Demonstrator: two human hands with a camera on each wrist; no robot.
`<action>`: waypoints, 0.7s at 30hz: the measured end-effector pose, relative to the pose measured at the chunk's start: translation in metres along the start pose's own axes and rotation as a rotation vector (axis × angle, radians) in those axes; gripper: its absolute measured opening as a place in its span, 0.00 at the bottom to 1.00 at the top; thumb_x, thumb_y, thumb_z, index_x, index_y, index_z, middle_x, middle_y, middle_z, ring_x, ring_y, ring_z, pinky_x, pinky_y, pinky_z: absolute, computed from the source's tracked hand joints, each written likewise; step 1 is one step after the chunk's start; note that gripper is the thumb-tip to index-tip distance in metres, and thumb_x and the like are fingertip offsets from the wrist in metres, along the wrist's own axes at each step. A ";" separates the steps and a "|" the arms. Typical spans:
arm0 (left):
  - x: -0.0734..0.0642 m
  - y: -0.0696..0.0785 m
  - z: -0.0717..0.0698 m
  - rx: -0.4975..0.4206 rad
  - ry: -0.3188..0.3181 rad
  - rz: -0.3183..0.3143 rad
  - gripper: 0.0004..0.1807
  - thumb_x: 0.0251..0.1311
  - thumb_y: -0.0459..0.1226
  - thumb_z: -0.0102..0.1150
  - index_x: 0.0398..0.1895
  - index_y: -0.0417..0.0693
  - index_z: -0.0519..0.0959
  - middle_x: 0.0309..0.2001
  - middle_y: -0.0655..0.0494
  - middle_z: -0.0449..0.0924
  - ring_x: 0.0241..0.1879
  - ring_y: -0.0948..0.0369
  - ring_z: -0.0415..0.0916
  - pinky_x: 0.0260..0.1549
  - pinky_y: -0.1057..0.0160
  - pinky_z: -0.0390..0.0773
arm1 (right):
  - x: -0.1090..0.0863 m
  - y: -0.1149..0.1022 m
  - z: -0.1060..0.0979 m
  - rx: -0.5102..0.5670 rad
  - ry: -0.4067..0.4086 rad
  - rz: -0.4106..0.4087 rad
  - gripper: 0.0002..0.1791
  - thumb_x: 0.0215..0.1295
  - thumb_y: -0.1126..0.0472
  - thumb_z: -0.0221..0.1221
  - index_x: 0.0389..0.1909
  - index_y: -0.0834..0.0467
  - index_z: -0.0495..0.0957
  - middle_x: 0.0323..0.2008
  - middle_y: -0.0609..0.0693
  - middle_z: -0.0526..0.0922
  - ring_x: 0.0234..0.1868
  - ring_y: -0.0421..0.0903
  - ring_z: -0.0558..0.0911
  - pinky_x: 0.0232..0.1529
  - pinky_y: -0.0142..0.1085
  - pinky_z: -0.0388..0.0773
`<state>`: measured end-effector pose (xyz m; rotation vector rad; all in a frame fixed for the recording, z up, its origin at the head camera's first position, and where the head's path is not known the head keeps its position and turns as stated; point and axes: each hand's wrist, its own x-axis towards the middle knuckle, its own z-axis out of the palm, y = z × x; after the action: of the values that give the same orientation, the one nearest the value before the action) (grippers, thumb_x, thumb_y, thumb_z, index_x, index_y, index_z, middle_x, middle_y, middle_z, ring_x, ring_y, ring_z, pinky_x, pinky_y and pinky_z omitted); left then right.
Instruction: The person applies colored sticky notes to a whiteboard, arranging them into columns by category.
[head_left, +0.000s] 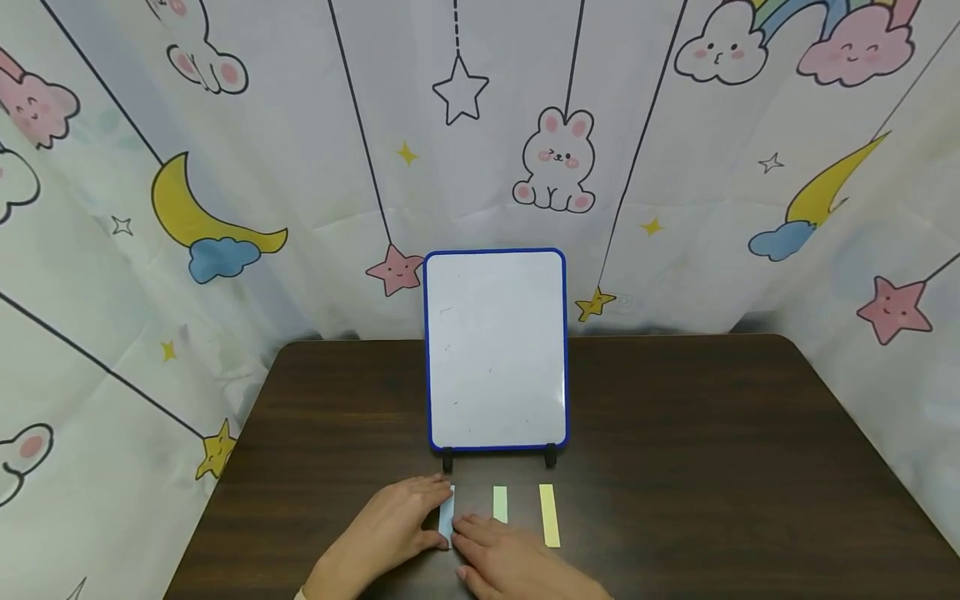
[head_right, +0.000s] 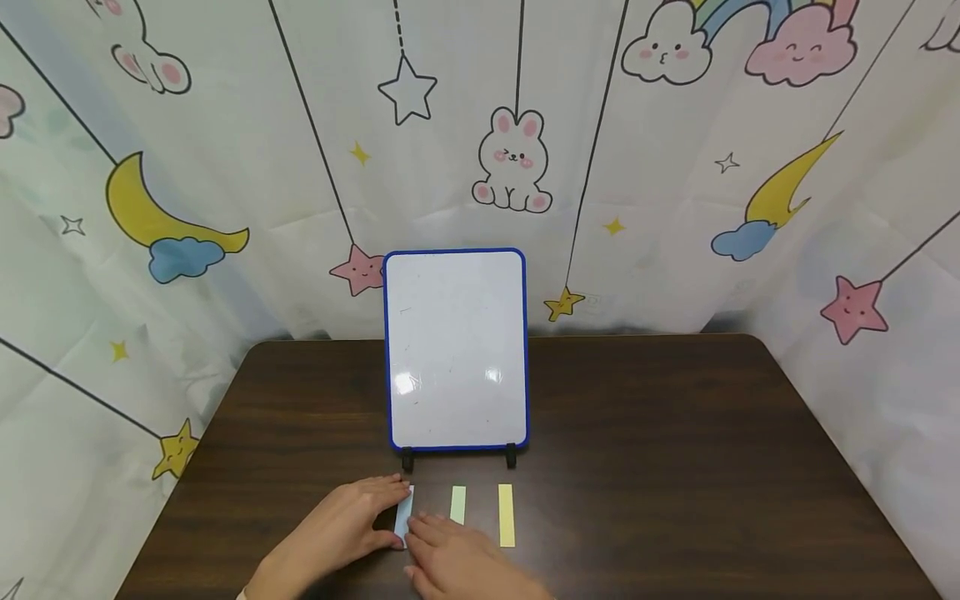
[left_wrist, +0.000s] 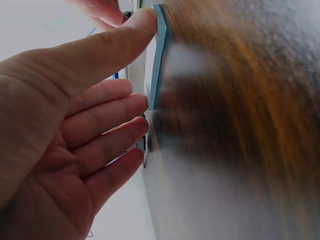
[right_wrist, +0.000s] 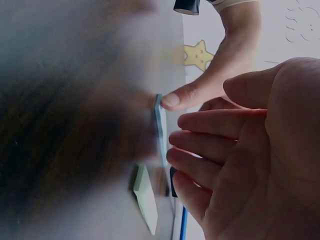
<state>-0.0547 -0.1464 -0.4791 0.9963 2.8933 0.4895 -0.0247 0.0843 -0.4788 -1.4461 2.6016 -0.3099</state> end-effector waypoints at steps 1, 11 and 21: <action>0.000 0.000 0.000 0.007 0.009 0.005 0.33 0.45 0.50 0.75 0.54 0.45 0.81 0.55 0.53 0.83 0.57 0.55 0.81 0.53 0.56 0.82 | 0.000 -0.001 0.001 -0.006 0.012 -0.003 0.29 0.80 0.47 0.31 0.69 0.57 0.68 0.69 0.50 0.71 0.69 0.44 0.72 0.65 0.36 0.75; 0.000 -0.001 0.003 0.008 0.029 0.007 0.32 0.43 0.51 0.75 0.53 0.47 0.83 0.53 0.54 0.85 0.55 0.56 0.82 0.52 0.57 0.83 | -0.001 -0.005 0.005 0.076 -0.020 0.069 0.31 0.79 0.42 0.29 0.71 0.53 0.65 0.70 0.48 0.70 0.71 0.43 0.70 0.66 0.39 0.74; 0.001 -0.002 0.005 -0.029 0.086 0.033 0.26 0.45 0.50 0.73 0.48 0.49 0.84 0.50 0.55 0.86 0.51 0.57 0.84 0.47 0.59 0.85 | 0.000 -0.005 0.004 0.065 0.009 0.072 0.30 0.80 0.45 0.31 0.69 0.56 0.68 0.68 0.48 0.72 0.67 0.43 0.74 0.63 0.37 0.77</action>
<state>-0.0558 -0.1463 -0.4848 1.0452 2.9396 0.5885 -0.0196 0.0817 -0.4819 -1.3293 2.6180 -0.3889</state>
